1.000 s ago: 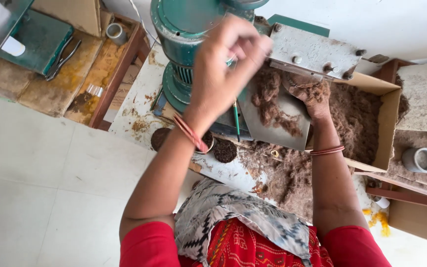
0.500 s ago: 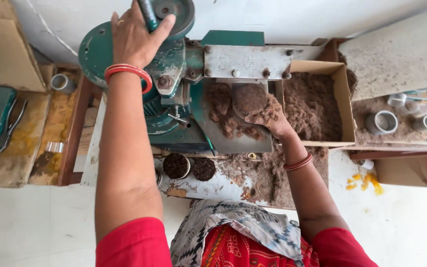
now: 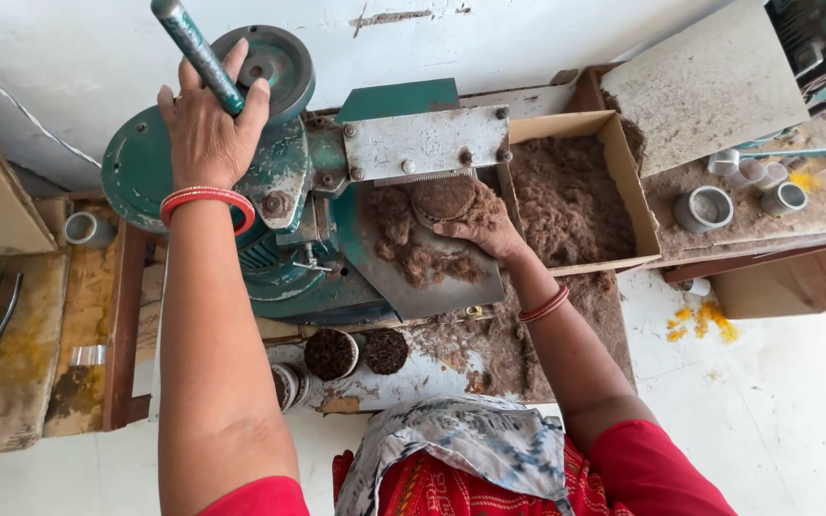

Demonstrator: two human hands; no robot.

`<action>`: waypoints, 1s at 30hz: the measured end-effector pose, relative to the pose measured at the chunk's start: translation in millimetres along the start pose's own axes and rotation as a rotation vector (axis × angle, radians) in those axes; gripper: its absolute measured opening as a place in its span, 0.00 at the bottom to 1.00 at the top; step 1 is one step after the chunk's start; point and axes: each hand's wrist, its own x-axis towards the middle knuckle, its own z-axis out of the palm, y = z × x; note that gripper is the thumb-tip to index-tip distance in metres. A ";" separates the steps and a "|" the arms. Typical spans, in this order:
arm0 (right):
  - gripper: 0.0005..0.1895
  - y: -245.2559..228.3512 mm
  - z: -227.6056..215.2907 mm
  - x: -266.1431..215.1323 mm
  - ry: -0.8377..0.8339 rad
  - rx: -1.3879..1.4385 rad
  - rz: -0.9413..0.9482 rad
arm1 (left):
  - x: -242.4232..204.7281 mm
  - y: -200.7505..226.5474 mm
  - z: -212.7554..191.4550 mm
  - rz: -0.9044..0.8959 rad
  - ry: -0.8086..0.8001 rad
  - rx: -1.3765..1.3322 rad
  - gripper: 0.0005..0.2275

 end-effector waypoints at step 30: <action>0.52 -28.5 1.3 -36.5 -0.071 0.038 0.051 | -2.1 -3.4 -0.2 -0.013 0.002 -0.075 0.24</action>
